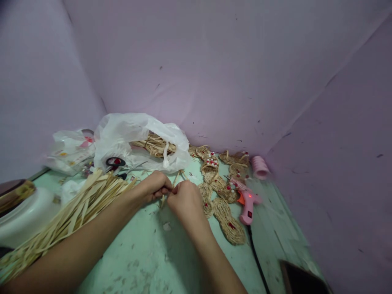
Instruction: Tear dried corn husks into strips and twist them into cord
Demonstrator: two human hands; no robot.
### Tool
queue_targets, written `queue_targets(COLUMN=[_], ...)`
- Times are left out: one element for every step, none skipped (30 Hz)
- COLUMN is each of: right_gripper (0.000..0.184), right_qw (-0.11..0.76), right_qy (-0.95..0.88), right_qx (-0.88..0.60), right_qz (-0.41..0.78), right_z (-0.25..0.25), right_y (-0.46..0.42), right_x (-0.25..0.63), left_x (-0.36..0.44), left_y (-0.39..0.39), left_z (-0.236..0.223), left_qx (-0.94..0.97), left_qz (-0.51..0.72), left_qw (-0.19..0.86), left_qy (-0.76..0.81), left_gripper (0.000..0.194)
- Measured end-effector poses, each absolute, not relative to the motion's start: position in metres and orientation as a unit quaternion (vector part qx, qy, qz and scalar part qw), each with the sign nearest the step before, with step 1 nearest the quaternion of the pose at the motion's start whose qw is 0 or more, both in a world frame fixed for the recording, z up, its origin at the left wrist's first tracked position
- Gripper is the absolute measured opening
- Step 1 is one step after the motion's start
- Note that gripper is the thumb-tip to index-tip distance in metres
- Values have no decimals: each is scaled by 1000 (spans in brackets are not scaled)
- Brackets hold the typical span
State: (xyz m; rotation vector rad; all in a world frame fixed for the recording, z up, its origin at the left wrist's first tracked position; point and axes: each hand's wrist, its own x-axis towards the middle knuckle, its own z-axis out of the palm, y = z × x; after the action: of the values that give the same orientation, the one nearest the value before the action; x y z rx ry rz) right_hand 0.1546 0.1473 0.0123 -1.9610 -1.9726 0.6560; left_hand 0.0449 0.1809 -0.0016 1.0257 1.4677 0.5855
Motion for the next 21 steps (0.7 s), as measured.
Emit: queue_targets(right_gripper=[15, 16, 16, 16, 16, 16, 15, 14, 13, 13, 12, 11, 11, 11, 11, 11, 12, 14, 15, 16, 17], right_qw=[141, 141, 140, 138, 132, 125, 123, 129, 147, 177, 211, 243, 266, 278, 281, 278, 274, 271, 273, 277, 282], right_qy=[-684, -687, -693, -700, -707, -709, -703, -688, -663, -628, -584, -537, -493, -458, -433, -416, -407, -400, -395, -391, -390], right_qx=[-675, -669, -660, -648, -634, -623, -617, -619, -628, -641, -655, -664, -663, -653, -633, -608, -582, -562, -552, -551, -555], right_qz=[239, 247, 255, 265, 283, 306, 331, 357, 381, 404, 430, 460, 496, 535, 577, 617, 649, 671, 682, 683, 678], right_z=[12, 11, 10, 10, 9, 8, 8, 8, 9, 10, 12, 13, 14, 14, 14, 13, 11, 9, 6, 3, 0], right_y=[147, 147, 147, 148, 150, 152, 154, 157, 160, 162, 164, 166, 166, 166, 166, 165, 164, 164, 164, 165, 166], right_x=[154, 154, 155, 157, 160, 163, 167, 171, 174, 176, 178, 177, 176, 173, 170, 167, 164, 162, 161, 160, 160], left_x=[44, 43, 42, 41, 40, 39, 38, 37, 36, 34, 34, 33, 33, 32, 32, 32, 32, 32, 31, 30, 29], left_y=[181, 181, 182, 182, 182, 182, 183, 183, 183, 183, 183, 183, 183, 183, 183, 183, 184, 184, 185, 186, 187], left_z=[-1, -1, -1, -1, 0, 0, 1, 1, 2, 3, 4, 5, 6, 7, 7, 7, 6, 4, 3, 0, -2], left_qx=[443, 449, 460, 474, 488, 500, 510, 517, 522, 527, 532, 536, 539, 541, 542, 542, 542, 544, 549, 556, 564], left_qz=[242, 233, 225, 222, 221, 219, 218, 216, 212, 206, 201, 196, 193, 193, 194, 196, 198, 198, 196, 191, 183], left_qw=[592, 594, 591, 586, 578, 570, 565, 563, 563, 564, 564, 564, 566, 569, 572, 574, 575, 577, 579, 582, 586], left_qy=[628, 626, 623, 619, 616, 614, 611, 608, 604, 601, 599, 596, 593, 589, 585, 582, 580, 576, 570, 561, 553], left_gripper=[18, 18, 18, 19, 19, 18, 17, 15, 14, 13, 12, 12, 13, 13, 13, 12, 11, 9, 8, 9, 10])
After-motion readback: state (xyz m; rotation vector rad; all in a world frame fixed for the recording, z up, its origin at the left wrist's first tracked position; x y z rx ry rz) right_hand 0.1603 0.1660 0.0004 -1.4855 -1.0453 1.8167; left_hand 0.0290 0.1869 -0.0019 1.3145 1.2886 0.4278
